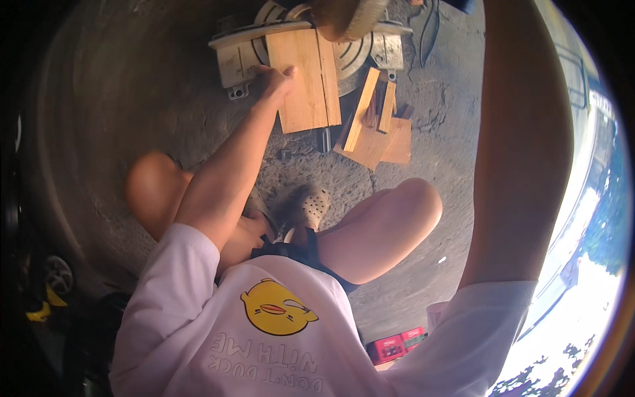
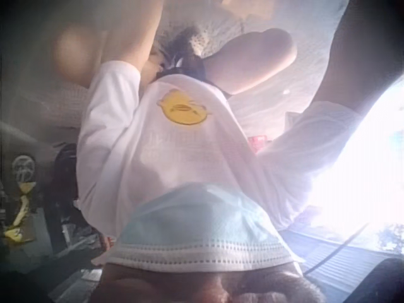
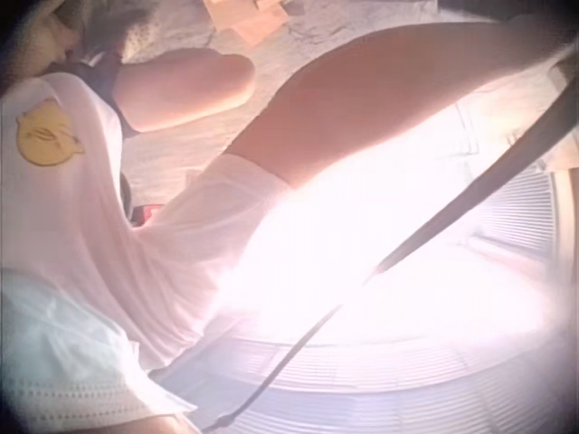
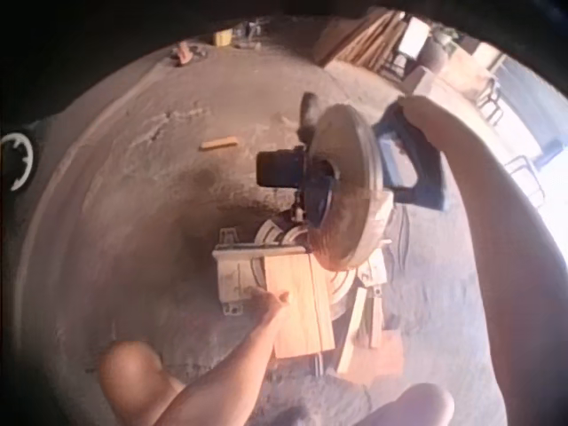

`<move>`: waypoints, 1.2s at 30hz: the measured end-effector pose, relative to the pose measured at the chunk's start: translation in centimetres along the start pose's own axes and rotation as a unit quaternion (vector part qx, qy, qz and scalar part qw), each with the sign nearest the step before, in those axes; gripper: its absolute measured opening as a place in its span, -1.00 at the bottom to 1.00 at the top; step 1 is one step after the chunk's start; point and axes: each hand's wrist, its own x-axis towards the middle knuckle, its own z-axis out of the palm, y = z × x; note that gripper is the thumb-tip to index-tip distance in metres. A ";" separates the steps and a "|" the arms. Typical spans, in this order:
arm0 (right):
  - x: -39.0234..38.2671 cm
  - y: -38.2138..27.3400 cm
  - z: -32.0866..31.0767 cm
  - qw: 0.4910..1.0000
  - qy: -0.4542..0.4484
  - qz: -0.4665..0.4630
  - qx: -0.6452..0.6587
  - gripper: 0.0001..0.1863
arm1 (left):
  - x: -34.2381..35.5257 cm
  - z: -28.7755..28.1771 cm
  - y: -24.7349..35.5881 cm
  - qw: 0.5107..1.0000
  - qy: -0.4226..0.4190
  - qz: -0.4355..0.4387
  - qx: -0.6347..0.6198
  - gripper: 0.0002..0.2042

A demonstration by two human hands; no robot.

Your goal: The person uses a miter saw to cut a rectangular wooden board into smaller pieces. They position the board, lower the saw blade to make cuts, then lift the blade and remove the cut pieces. The person repeats this process several times, then stacks the cut pieces on a nearby workbench.

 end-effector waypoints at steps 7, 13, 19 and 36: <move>-1.9 2.4 -1.9 1.000 0.024 0.003 -0.015 -0.59 | -2.1 -0.9 3.1 0.992 -0.107 -0.024 -0.059 -0.16; -0.5 0.7 0.2 1.000 0.003 -0.014 -0.026 -0.58 | -1.9 -1.3 3.5 0.983 -0.162 -0.056 -0.061 -0.01; 1.7 -1.7 2.7 0.999 -0.024 -0.035 -0.034 -0.56 | -2.8 -2.5 3.7 0.981 -0.174 -0.019 -0.088 -0.01; 4.3 -7.3 6.2 0.996 -0.061 -0.051 -0.047 -0.49 | -3.0 -0.9 2.7 0.981 -0.088 0.022 -0.169 -0.45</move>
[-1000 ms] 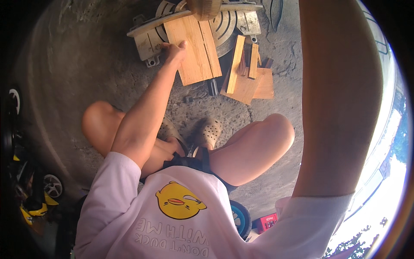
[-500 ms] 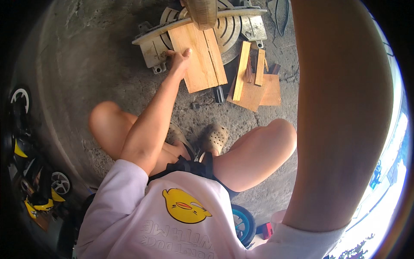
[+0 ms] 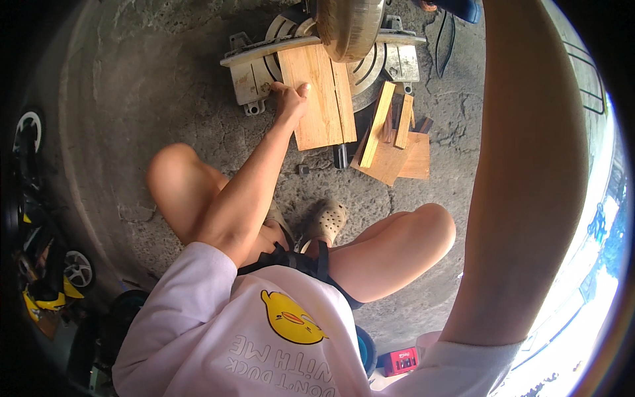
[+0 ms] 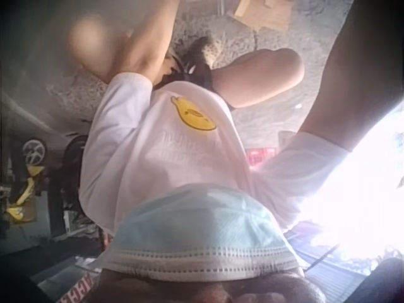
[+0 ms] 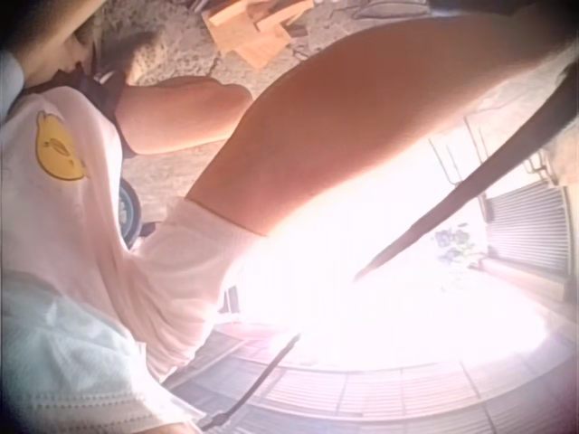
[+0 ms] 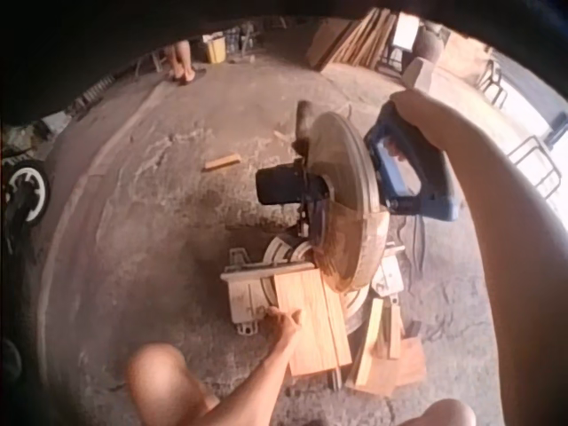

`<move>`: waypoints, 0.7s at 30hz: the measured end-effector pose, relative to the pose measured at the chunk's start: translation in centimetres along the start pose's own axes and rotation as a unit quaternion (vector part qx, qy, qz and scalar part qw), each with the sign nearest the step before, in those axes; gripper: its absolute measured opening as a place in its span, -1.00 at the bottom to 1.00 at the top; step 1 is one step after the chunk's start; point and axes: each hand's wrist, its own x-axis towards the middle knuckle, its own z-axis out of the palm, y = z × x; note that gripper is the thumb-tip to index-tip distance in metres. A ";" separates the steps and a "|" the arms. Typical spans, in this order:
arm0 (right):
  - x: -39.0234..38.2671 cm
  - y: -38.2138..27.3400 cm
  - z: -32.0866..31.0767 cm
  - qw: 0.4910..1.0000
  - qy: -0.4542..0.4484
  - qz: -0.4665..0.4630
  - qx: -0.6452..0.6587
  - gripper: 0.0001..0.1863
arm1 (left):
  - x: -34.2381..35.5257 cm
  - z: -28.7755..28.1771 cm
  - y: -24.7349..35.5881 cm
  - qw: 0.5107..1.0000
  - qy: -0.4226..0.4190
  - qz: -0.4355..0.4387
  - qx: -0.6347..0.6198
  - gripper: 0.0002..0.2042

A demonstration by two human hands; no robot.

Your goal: The person uses a miter saw to cut a rectangular wooden board into smaller pieces. They position the board, lower the saw blade to make cuts, then lift the blade and remove the cut pieces. The person repeats this process several times, then stacks the cut pieces on a nearby workbench.

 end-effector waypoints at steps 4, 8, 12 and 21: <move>0.7 -0.5 -0.2 1.000 -0.002 0.009 0.017 -0.47 | -0.1 0.0 0.3 1.000 0.000 -0.025 -0.010 -0.46; 1.3 -1.0 -1.1 0.998 -0.003 0.028 0.050 -0.45 | 0.4 0.1 -0.3 1.000 0.004 -0.021 0.000 -0.44; 1.3 0.9 -3.0 0.997 0.050 0.047 0.031 -0.45 | 0.8 0.6 0.5 0.998 -0.021 -0.002 0.051 -0.27; 5.2 4.5 -1.1 0.962 0.167 -0.058 -0.208 -0.74 | 6.4 5.0 -6.9 0.995 -0.006 0.001 0.097 -0.21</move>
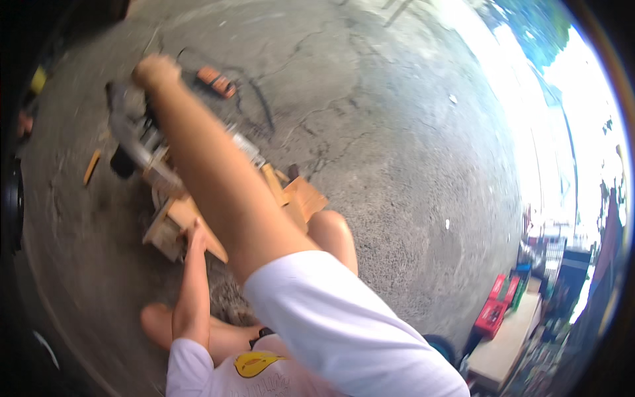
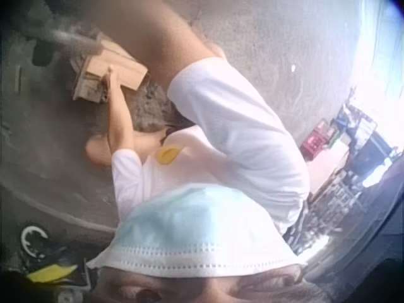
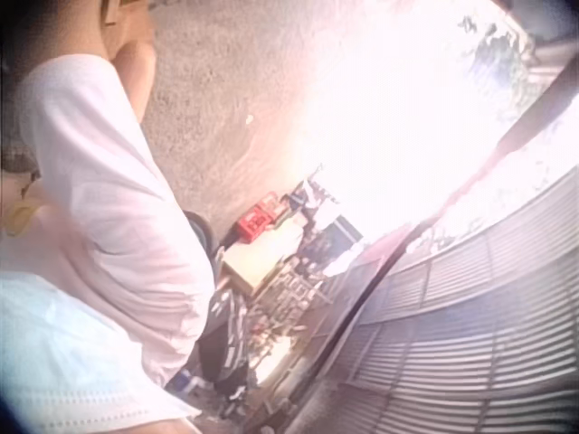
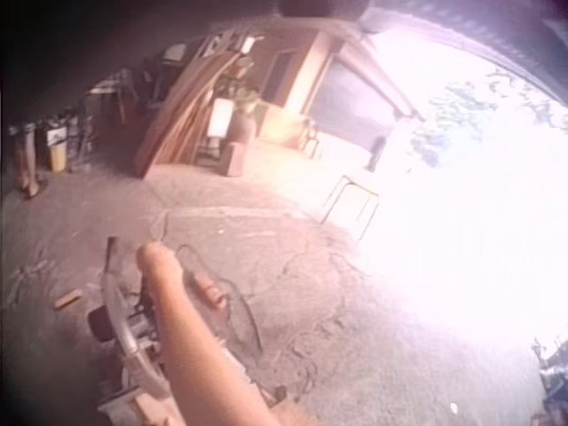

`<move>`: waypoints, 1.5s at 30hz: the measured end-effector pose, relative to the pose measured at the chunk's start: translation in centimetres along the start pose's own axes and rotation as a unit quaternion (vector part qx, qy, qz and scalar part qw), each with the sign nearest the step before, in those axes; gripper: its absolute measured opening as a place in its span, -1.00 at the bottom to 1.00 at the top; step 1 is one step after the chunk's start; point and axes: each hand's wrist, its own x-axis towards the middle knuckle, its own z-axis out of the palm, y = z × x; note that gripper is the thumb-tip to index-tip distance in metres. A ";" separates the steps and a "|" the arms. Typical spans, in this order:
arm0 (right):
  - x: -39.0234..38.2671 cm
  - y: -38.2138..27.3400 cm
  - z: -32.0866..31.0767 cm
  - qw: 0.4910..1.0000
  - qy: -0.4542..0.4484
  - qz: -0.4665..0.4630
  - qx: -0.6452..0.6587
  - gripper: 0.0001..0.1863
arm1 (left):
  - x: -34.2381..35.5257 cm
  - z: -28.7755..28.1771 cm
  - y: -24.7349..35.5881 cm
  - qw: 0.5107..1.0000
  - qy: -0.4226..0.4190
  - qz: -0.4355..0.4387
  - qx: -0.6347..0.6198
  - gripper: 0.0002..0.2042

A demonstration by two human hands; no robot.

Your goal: The person uses a miter saw to cut a rectangular wooden board into smaller pieces. They position the board, lower the saw blade to make cuts, then lift the blade and remove the cut pieces. The person repeats this process several times, then stacks the cut pieces on a nearby workbench.

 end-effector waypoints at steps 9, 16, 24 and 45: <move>-3.0 -4.4 -4.6 0.987 -0.071 0.087 0.114 -0.64 | -1.1 -3.5 2.3 0.991 0.020 -0.062 0.114 -0.23; 0.0 -2.8 -1.9 0.979 -0.085 0.127 0.132 -0.69 | -2.3 -2.5 4.0 1.000 -0.011 0.002 0.007 -0.32; 1.6 3.2 -2.4 0.939 -0.040 -0.016 0.340 -0.57 | -6.3 -6.9 9.3 0.999 0.028 -0.030 0.007 -0.03; -3.1 -5.3 -4.4 0.948 -0.095 0.129 0.274 -0.46 | -2.6 -2.1 2.6 0.997 0.069 0.000 -0.041 -0.31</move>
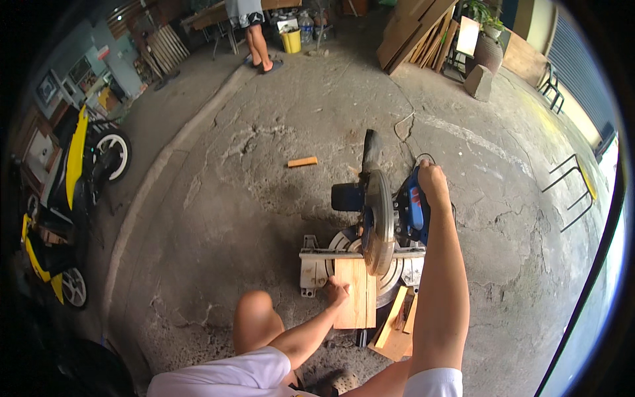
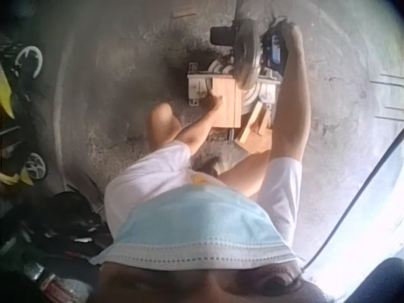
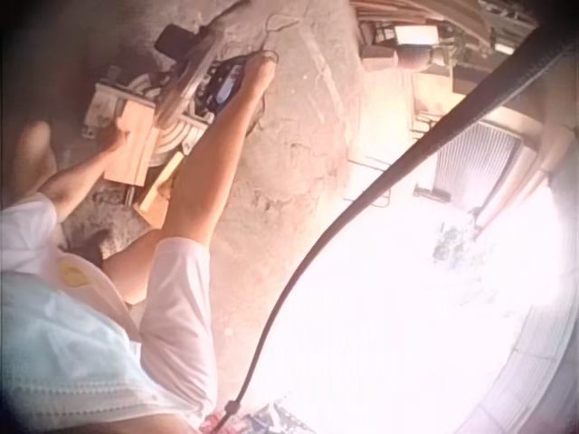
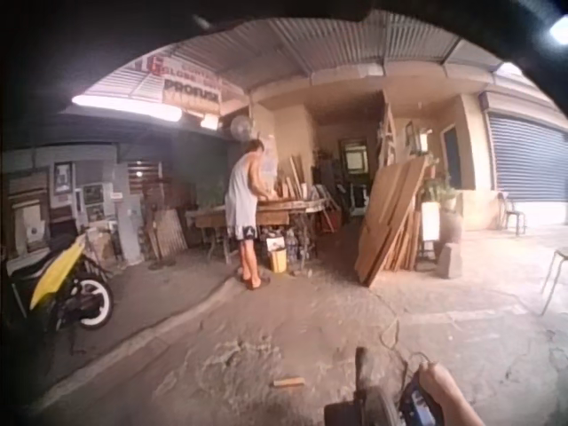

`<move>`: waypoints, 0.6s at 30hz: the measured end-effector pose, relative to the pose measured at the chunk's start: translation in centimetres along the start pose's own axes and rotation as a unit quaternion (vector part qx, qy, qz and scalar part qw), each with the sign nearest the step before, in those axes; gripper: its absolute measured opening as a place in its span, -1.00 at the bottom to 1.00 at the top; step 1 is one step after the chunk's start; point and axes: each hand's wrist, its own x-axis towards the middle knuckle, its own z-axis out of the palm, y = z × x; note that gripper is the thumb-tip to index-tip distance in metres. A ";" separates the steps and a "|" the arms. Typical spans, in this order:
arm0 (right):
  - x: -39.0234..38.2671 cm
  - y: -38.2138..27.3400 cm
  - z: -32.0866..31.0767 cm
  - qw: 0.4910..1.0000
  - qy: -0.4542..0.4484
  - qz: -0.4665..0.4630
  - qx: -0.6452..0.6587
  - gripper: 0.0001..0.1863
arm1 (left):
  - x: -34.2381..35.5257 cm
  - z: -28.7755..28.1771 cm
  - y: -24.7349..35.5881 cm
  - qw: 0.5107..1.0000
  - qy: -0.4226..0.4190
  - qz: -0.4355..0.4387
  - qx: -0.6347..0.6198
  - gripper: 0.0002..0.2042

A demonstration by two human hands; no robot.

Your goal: The person uses a miter saw to cut a rectangular wooden board into smaller pieces. They position the board, lower the saw blade to make cuts, then lift the blade and remove the cut pieces. The person repeats this process several times, then stacks the cut pieces on a nearby workbench.

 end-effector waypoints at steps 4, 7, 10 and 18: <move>-0.8 -0.1 0.3 1.000 0.020 -0.009 -0.002 -0.44 | -1.9 -1.6 1.2 0.999 -0.024 -0.010 -0.020 -0.36; 5.3 5.2 -2.2 0.989 0.080 -0.099 -0.078 -0.41 | -3.2 -0.5 4.5 0.999 -0.029 0.025 0.035 -0.39; -0.4 -1.4 3.6 0.999 -0.038 0.011 0.020 -0.39 | 1.1 -3.5 -3.9 0.992 0.100 0.076 -0.033 -0.44; 4.8 3.7 0.5 0.986 0.061 -0.121 -0.094 -0.45 | 1.5 1.1 -0.5 0.989 0.123 0.077 0.012 -0.57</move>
